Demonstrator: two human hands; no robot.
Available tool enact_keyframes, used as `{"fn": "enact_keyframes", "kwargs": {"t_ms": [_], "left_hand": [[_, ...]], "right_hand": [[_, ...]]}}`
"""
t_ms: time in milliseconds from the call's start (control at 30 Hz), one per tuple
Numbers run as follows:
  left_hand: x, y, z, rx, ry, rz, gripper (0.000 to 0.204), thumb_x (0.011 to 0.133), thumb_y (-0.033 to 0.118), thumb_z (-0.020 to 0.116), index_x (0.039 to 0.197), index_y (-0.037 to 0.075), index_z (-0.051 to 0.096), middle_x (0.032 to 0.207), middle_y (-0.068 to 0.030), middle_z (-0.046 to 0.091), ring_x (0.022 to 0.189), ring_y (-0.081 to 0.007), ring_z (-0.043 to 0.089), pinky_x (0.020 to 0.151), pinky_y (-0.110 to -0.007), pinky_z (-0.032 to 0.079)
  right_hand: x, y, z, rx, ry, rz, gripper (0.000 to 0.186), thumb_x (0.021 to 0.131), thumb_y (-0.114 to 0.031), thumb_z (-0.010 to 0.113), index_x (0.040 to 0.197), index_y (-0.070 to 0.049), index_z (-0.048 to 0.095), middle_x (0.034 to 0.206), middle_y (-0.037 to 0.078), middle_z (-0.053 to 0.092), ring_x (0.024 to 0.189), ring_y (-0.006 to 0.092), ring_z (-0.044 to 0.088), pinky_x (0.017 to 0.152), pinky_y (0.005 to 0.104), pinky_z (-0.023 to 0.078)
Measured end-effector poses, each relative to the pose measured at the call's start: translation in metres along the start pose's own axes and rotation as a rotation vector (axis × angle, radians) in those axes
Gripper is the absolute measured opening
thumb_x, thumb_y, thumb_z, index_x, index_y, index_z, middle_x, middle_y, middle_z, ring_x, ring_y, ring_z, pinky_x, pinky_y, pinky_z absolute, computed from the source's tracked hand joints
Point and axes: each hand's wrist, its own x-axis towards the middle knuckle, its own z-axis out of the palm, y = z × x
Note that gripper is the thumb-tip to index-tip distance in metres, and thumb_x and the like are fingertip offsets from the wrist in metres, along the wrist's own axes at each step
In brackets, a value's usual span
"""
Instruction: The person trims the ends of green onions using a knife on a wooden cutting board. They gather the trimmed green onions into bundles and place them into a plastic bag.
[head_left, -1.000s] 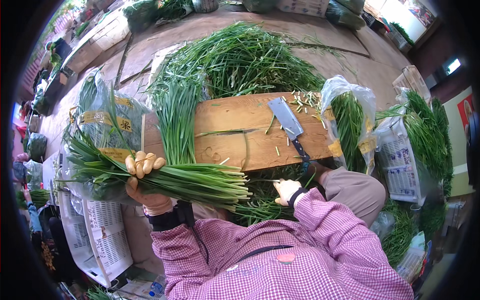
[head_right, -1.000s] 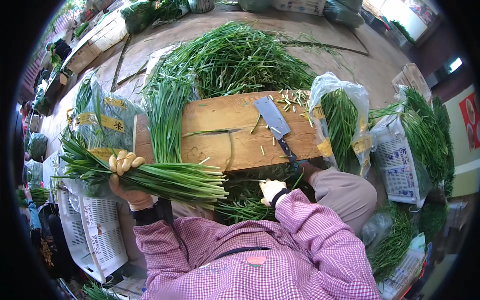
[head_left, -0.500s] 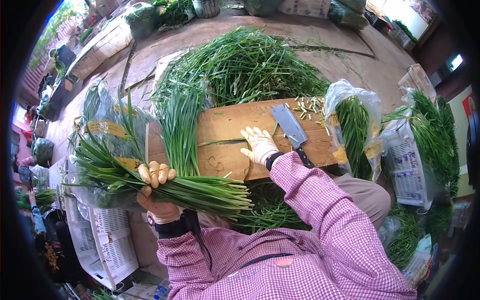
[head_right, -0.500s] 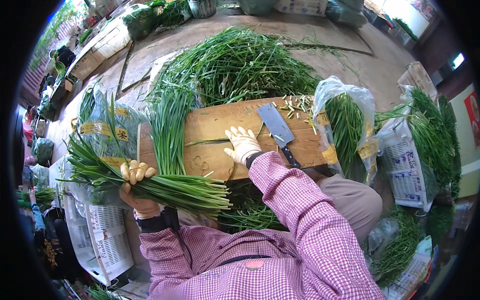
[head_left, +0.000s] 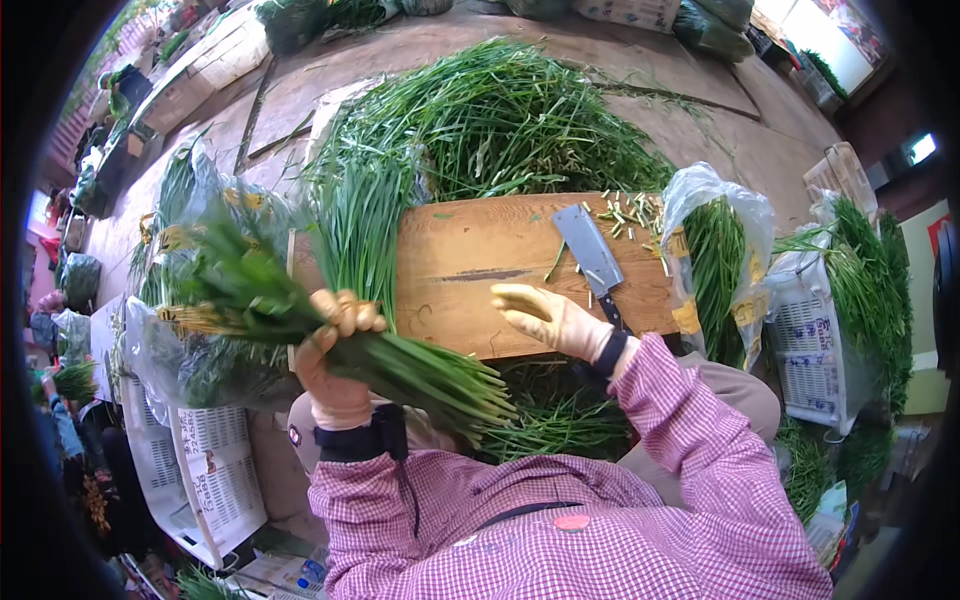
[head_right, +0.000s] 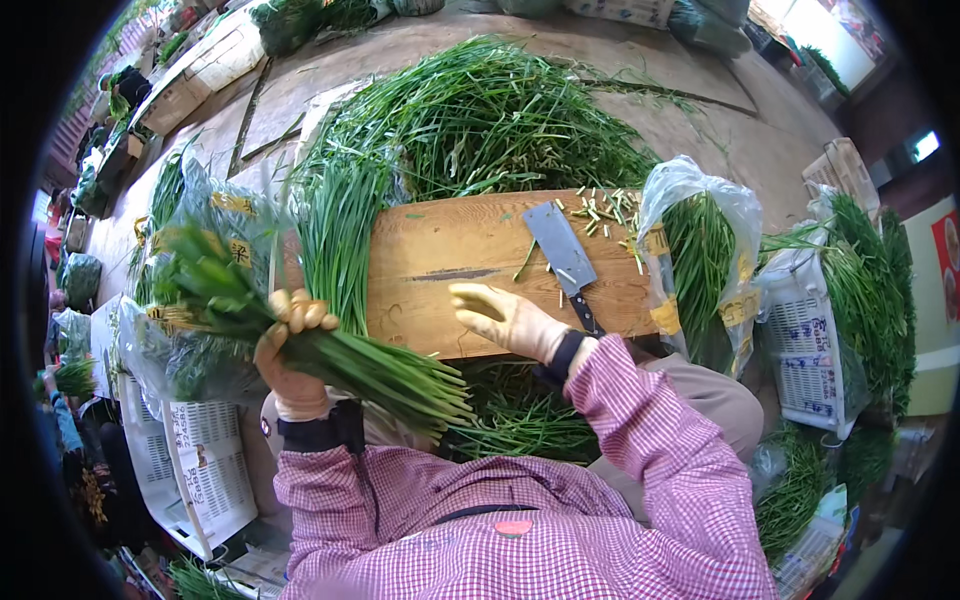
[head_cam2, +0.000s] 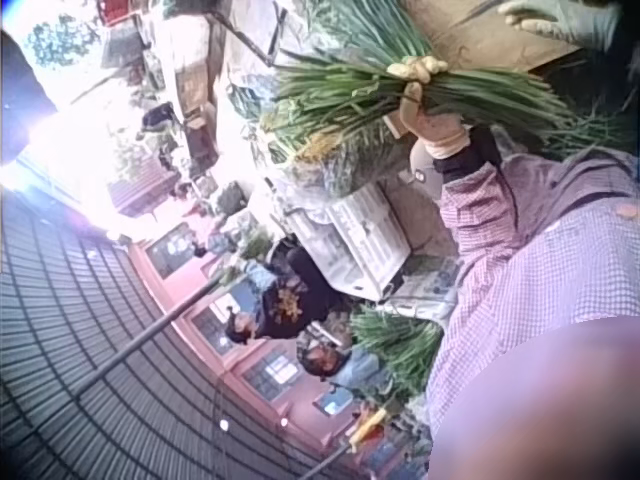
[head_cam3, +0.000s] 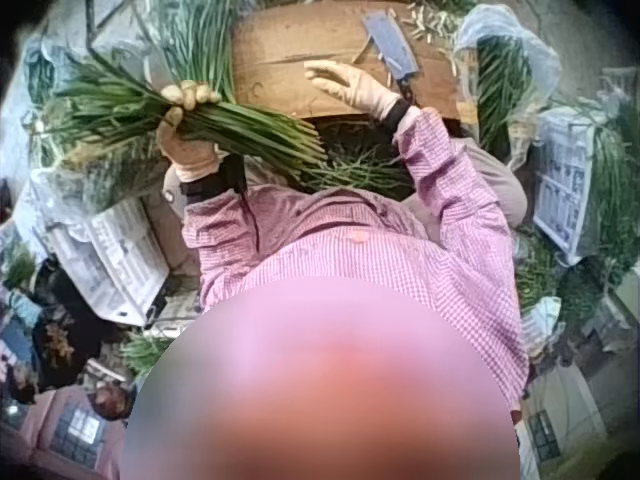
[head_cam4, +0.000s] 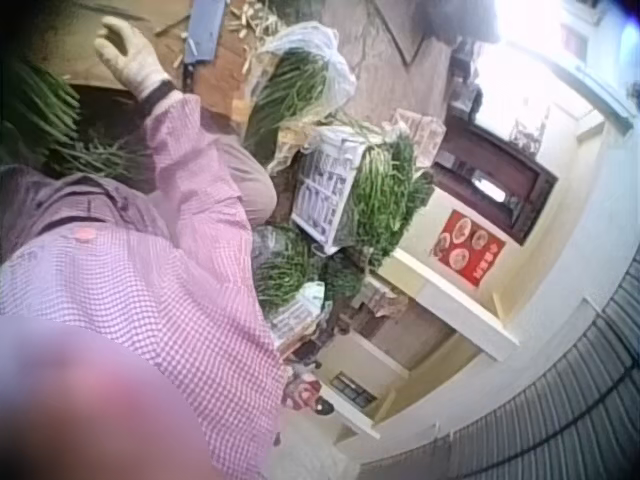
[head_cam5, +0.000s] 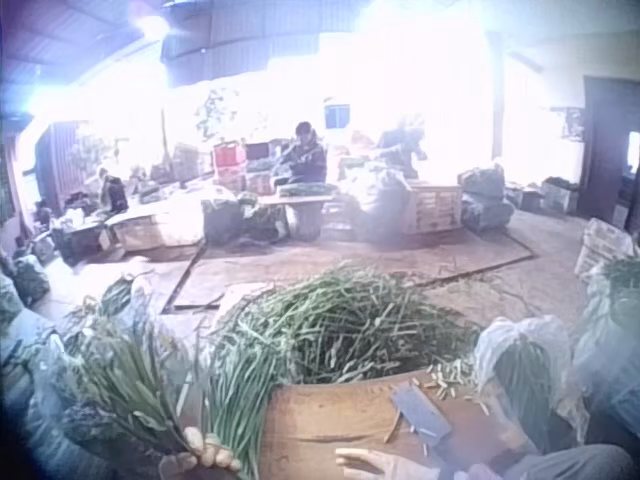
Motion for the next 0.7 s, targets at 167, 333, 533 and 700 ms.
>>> {"fn": "enact_keyframes", "kwargs": {"t_ms": [167,333,533,700], "left_hand": [[0.018,-0.033,0.009,-0.024,0.254,-0.204,0.017,0.093,0.01,0.062,0.108,0.002,0.059,0.096,-0.008,0.06,0.1,-0.0242,0.061,0.094,-0.039,0.055],[0.042,-0.058,-0.017,0.006,0.581,-0.4,0.013,0.093,0.006,0.065,0.102,-0.004,0.066,0.088,-0.012,0.071,0.088,-0.0268,0.07,0.089,-0.036,0.057],[0.05,-0.098,-0.056,0.086,0.899,-0.298,0.005,0.089,0.007,0.067,0.092,0.003,0.066,0.085,-0.0091,0.071,0.079,-0.0234,0.069,0.071,-0.036,0.057],[0.049,-0.112,-0.061,0.115,1.081,-0.283,0.006,0.093,0.016,0.065,0.091,0.01,0.065,0.083,-0.0048,0.069,0.072,-0.0199,0.065,0.062,-0.035,0.053]], "right_hand": [[0.022,-0.011,0.053,0.536,-0.326,-0.011,0.079,0.102,-0.066,0.043,0.157,-0.009,0.035,0.15,0.012,0.05,0.142,0.0218,0.043,0.118,0.0383,0.034],[-0.019,0.003,0.083,1.183,-0.576,0.092,0.086,0.097,-0.072,0.045,0.156,-0.01,0.039,0.146,0.007,0.053,0.131,0.0202,0.055,0.109,0.0412,0.047],[-0.064,-0.008,0.09,0.788,-0.117,0.215,0.129,0.074,-0.078,0.073,0.163,-0.006,0.013,0.158,0.015,0.036,0.14,0.0285,0.045,0.114,0.044,0.04],[-0.071,-0.026,0.094,0.221,0.096,0.255,0.134,0.072,-0.07,0.081,0.162,-0.002,0.009,0.159,0.024,0.033,0.149,0.0345,0.032,0.122,0.041,0.028]]}}
